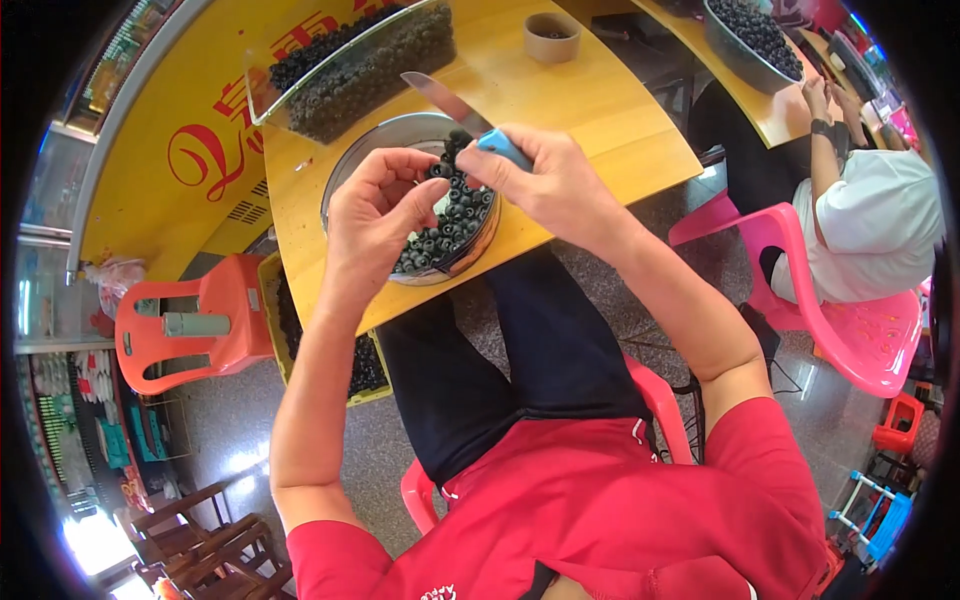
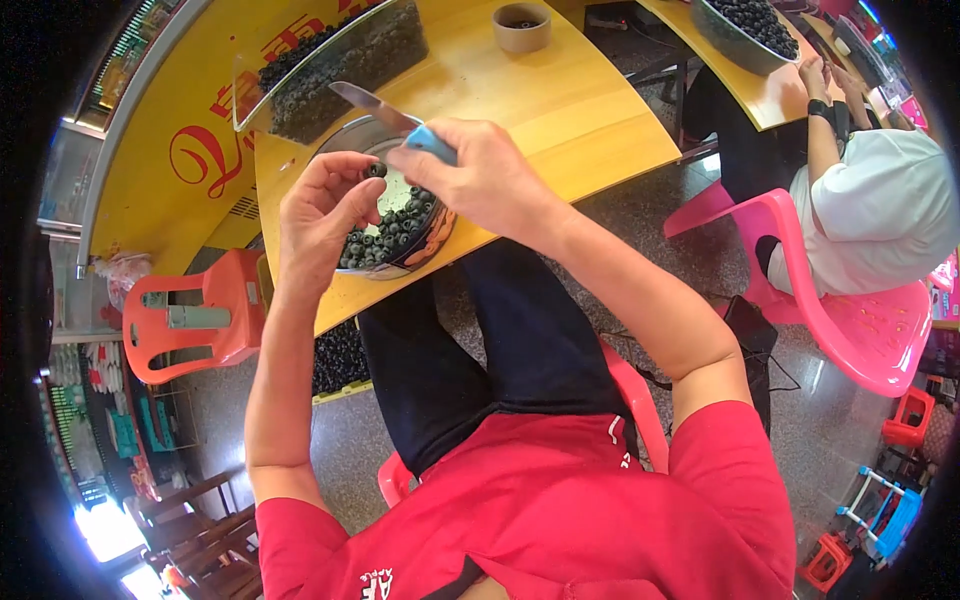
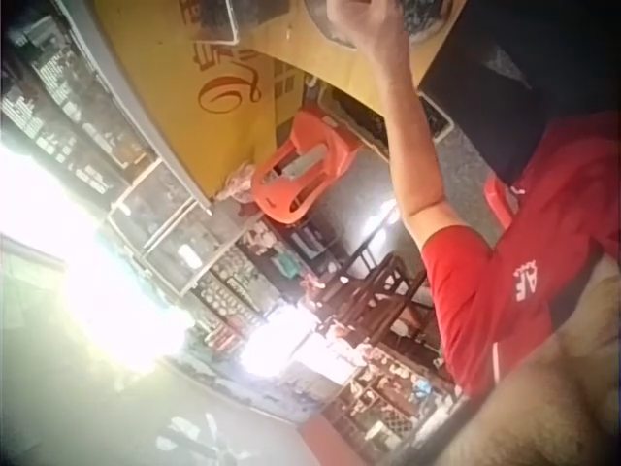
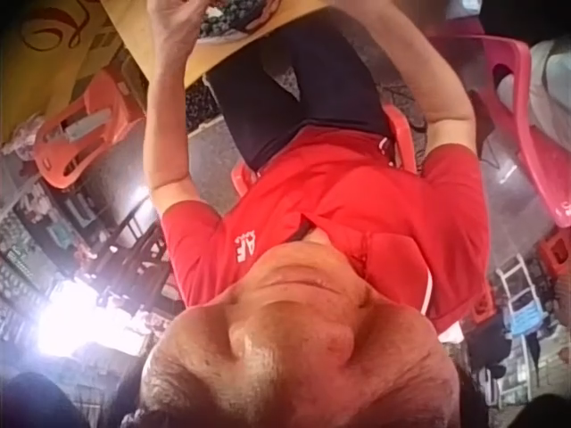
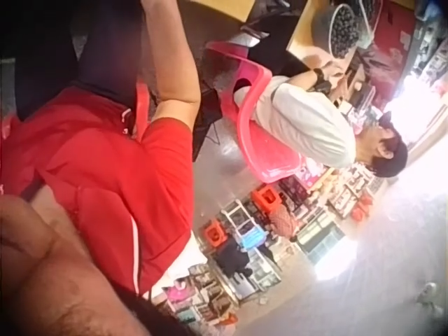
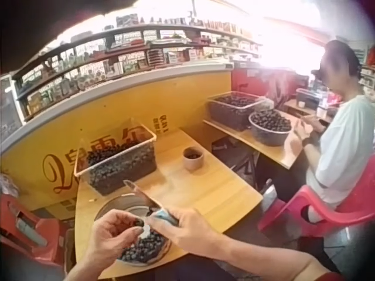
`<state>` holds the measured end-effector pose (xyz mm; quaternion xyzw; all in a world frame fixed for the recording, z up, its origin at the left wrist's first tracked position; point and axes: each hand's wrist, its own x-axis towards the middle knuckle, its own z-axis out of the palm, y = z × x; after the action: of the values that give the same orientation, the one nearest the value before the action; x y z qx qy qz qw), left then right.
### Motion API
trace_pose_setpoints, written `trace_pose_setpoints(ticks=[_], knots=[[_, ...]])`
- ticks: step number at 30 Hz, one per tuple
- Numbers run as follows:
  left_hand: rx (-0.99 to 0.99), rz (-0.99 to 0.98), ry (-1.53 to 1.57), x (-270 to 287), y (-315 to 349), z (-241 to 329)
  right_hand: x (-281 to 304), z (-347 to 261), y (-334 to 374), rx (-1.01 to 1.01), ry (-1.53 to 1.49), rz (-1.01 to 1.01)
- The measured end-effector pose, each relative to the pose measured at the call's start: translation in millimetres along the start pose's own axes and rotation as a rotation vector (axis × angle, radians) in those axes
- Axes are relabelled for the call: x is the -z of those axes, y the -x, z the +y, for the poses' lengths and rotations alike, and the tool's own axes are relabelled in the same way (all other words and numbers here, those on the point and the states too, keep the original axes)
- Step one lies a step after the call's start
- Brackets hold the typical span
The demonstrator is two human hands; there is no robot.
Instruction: Pitting or slicing small black fruits using a paring knife.
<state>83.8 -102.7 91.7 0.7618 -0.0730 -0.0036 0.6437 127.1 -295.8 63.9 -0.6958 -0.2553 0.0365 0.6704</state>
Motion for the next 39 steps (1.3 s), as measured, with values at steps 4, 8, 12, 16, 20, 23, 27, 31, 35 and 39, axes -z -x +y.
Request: trace_pose_setpoints(ticks=[4,8,12,16,20,23,27,31,35,39], knots=[[-0.142,0.117,0.063,-9,18,-2,-16,-20,0,-0.12,-0.189,-0.091],[-0.173,0.167,0.169,-13,27,0,-21,-29,2,-0.221,-0.323,-0.11],[-0.108,0.157,0.279,-10,35,-3,-20,-31,0,-0.242,-0.325,-0.158],[-0.065,0.183,0.441,-10,39,-6,-21,-38,-1,-0.313,-0.387,-0.194],[-0.039,0.204,0.453,-11,41,-4,-23,-37,-2,-0.274,-0.312,-0.185],[-0.04,0.237,0.377,-12,44,-3,-28,-37,-1,-0.205,-0.229,-0.163],[-0.063,0.277,0.263,-11,47,-6,-31,-30,0,0.014,0.094,-0.095],[-0.106,0.31,0.336,-11,48,-12,-31,-29,4,0.338,0.424,0.033],[-0.145,0.322,0.408,-15,48,-13,-31,-30,13,0.474,0.594,-0.024],[-0.165,0.292,0.449,-19,48,-12,-29,-29,14,0.443,0.646,-0.043]])
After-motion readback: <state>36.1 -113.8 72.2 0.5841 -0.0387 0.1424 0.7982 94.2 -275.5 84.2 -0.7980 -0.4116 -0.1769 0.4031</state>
